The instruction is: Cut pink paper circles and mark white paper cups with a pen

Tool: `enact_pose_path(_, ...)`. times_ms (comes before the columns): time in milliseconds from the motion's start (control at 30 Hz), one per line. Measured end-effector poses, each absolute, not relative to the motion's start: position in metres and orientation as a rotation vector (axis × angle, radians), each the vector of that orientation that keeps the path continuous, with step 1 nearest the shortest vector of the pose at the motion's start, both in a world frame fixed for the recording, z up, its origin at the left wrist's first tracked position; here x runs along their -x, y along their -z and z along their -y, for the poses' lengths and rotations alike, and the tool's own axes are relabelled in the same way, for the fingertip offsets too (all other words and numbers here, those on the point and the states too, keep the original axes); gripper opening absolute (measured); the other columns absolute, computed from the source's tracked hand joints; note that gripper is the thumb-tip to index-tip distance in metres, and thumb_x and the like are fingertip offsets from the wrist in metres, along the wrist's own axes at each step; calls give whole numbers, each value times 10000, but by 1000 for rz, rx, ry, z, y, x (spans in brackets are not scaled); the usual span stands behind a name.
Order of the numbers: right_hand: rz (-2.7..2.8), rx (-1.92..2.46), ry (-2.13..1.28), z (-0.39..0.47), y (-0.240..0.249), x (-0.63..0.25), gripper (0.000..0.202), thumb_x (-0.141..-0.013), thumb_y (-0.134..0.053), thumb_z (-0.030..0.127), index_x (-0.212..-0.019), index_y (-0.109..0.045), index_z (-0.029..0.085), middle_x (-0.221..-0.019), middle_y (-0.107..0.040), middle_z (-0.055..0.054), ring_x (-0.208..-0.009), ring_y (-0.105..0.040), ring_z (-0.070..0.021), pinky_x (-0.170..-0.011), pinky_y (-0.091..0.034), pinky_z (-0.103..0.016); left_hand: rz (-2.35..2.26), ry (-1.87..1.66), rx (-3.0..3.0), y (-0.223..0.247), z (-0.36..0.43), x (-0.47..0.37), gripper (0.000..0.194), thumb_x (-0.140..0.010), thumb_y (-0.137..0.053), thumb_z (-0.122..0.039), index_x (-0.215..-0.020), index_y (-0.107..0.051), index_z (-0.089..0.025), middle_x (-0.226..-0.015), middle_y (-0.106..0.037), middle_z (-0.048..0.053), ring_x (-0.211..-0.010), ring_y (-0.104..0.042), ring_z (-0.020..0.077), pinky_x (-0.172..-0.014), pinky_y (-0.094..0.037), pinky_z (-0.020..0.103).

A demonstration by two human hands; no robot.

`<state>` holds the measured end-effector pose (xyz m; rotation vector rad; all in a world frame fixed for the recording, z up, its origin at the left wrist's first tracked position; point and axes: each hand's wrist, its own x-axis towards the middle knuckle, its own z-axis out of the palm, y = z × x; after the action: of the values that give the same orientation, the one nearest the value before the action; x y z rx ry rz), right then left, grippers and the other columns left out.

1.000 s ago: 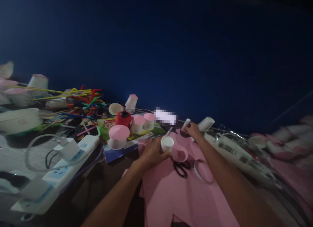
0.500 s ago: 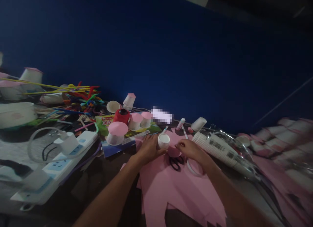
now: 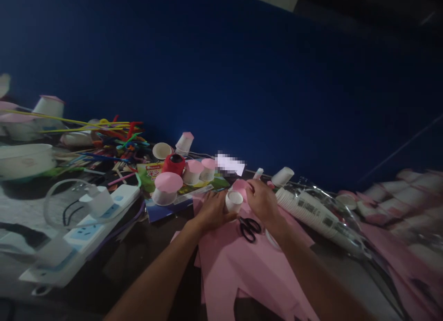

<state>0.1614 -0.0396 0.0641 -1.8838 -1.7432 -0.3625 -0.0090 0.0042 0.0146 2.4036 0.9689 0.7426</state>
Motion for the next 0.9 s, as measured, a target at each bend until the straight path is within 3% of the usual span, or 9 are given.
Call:
enact_pose_path(133,1843,1554,408,49,-62,-145,187,-881,-474,209,-888,-660,189,-869,-623,-84,-874,-590,-220,-849,-455,-347,-965,-757,-2456,-11,-6,7,636,-691,-704,-478,-1198,-502,-152,-1135,-611,131,-1050,-538,325,-921,-378,435)
enact_pose_path(300,1788,1366,284,56,-51,-139,141,-869,-513,216,-942,-633,206,-1051,-568,-108,-1011,-567,-230,-910,-477,-386,-977,-763,-2474,-5,-9,6,563,-713,-677,-479,-1138,-514,-149,-1065,-629,132,-1046,-545,331,-926,-380,443)
enact_pose_path(467,1844,1331,238,62,-35,-134,279,-828,-491,134,-1087,-562,207,-1209,-550,-135,-1169,-517,-258,-985,-451,-438,-984,-783,-2468,-5,-9,6,563,-738,-646,-440,-1191,-482,-149,-1134,-615,143,-1057,-543,322,-938,-382,452)
enact_pose_path(700,1890,1280,127,70,-35,-132,408,-797,-582,228,-1193,-491,187,-1193,-562,-148,-1140,-524,-284,-979,-447,-481,-977,-740,-2428,-5,-10,6,507,-698,-693,-374,-1134,-539,-168,-1088,-626,128,-1046,-543,321,-945,-375,457)
enact_pose_path(900,1776,1388,89,50,-33,-132,254,-862,-523,284,-1084,-585,177,-1105,-617,-139,-1070,-568,-252,-974,-460,-449,-1002,-774,-2336,-7,-10,4,557,-670,-706,-476,-1088,-569,-133,-1058,-639,158,-1018,-555,332,-923,-395,455)
